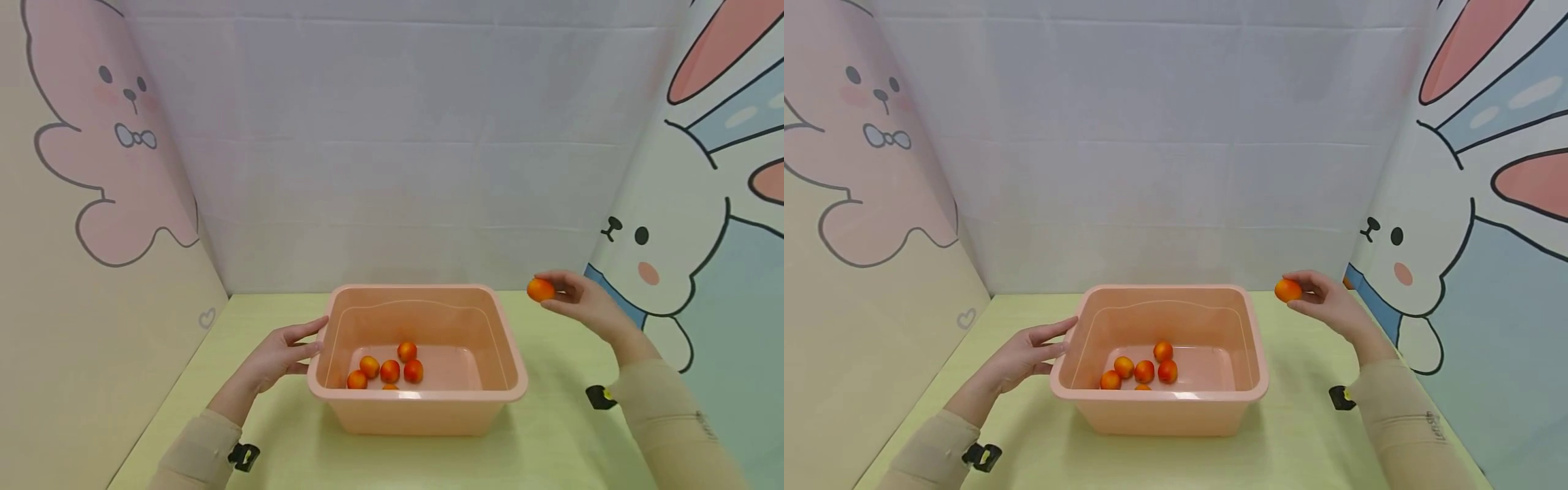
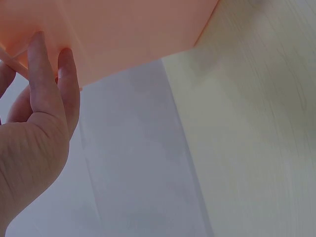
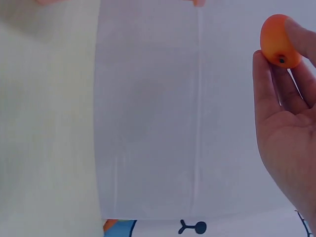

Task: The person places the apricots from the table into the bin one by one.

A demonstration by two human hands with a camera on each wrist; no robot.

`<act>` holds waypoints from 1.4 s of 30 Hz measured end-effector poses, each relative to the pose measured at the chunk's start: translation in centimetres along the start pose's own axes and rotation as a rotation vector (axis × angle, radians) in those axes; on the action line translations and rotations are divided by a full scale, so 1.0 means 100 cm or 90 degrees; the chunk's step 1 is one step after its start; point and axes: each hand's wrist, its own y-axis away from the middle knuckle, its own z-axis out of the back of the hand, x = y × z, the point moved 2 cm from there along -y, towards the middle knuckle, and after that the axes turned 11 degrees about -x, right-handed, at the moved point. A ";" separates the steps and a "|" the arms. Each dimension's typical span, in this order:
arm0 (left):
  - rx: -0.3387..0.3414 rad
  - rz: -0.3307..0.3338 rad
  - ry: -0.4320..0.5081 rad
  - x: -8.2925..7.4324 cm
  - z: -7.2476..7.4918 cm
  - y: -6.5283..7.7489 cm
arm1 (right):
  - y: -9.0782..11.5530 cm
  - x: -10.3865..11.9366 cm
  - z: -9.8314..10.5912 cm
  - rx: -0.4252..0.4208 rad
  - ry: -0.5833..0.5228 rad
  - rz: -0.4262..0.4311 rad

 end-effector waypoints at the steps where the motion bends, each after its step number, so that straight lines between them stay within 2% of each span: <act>1: 0.000 0.000 0.001 0.000 0.000 0.000 | -0.005 0.006 0.000 0.001 -0.002 0.006; 9: 0.004 0.000 0.005 -0.001 0.000 -0.001 | -0.036 0.046 -0.005 0.038 -0.050 0.063; 15: 0.006 -0.003 0.002 -0.001 -0.001 -0.001 | -0.054 0.074 -0.018 0.057 -0.035 0.108; 20: 0.013 -0.009 0.008 -0.001 0.000 -0.002 | -0.068 0.087 -0.036 0.084 -0.034 0.124; 27: 0.018 -0.014 0.011 0.001 0.001 -0.001 | -0.086 0.104 -0.076 0.135 -0.045 0.136; 33: 0.016 -0.011 0.011 0.001 0.002 0.000 | -0.097 0.107 -0.113 0.170 -0.071 0.123; 42: 0.012 -0.008 0.014 0.001 -0.001 0.000 | -0.100 0.094 -0.160 0.216 -0.066 0.038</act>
